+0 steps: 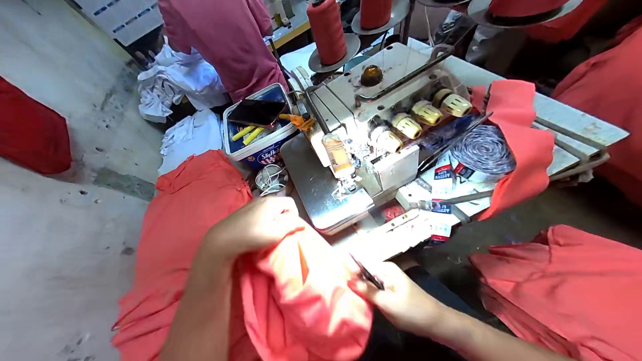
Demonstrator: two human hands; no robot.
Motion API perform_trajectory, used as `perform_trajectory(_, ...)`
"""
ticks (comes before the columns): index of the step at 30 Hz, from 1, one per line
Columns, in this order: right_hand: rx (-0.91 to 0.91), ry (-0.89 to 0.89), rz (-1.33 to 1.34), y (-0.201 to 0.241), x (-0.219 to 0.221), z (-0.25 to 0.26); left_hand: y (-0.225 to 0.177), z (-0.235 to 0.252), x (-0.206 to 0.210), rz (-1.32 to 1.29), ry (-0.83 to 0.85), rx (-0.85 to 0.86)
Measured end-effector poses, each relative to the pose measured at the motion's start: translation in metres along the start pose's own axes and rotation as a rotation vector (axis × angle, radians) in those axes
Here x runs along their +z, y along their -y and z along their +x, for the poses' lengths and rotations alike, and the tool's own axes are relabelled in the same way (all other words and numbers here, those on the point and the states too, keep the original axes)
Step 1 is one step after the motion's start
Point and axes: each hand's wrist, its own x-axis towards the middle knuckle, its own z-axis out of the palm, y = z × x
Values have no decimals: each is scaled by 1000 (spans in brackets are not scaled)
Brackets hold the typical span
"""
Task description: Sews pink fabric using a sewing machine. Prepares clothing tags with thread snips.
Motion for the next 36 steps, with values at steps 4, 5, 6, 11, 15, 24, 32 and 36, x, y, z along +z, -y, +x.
perform_trajectory(4, -91, -437, -142, -6, 8, 29, -19, 64, 16, 95, -148, -285)
perform_trajectory(5, -152, -505, -138, -7, 7, 35, -21, 69, 21, 60, -241, -258)
perform_trajectory(6, -213, -554, -102, -7, 6, 39, -21, 71, 26, 16, -336, -218)
perform_trajectory(11, -376, -715, -6, -14, 2, 50, -27, 85, 42, -46, -498, -249)
perform_trajectory(15, -377, -772, -1, -15, 5, 55, -35, 107, 41, 31, -491, -412)
perform_trajectory(24, -154, -532, -138, -26, -21, 40, 31, 5, 92, -342, -281, -207)
perform_trajectory(32, -142, -572, -210, -21, -15, 34, 18, -33, 112, 192, -823, -292)
perform_trajectory(36, -124, -576, -238, -18, -15, 35, -30, 1, 132, 173, -994, -16)
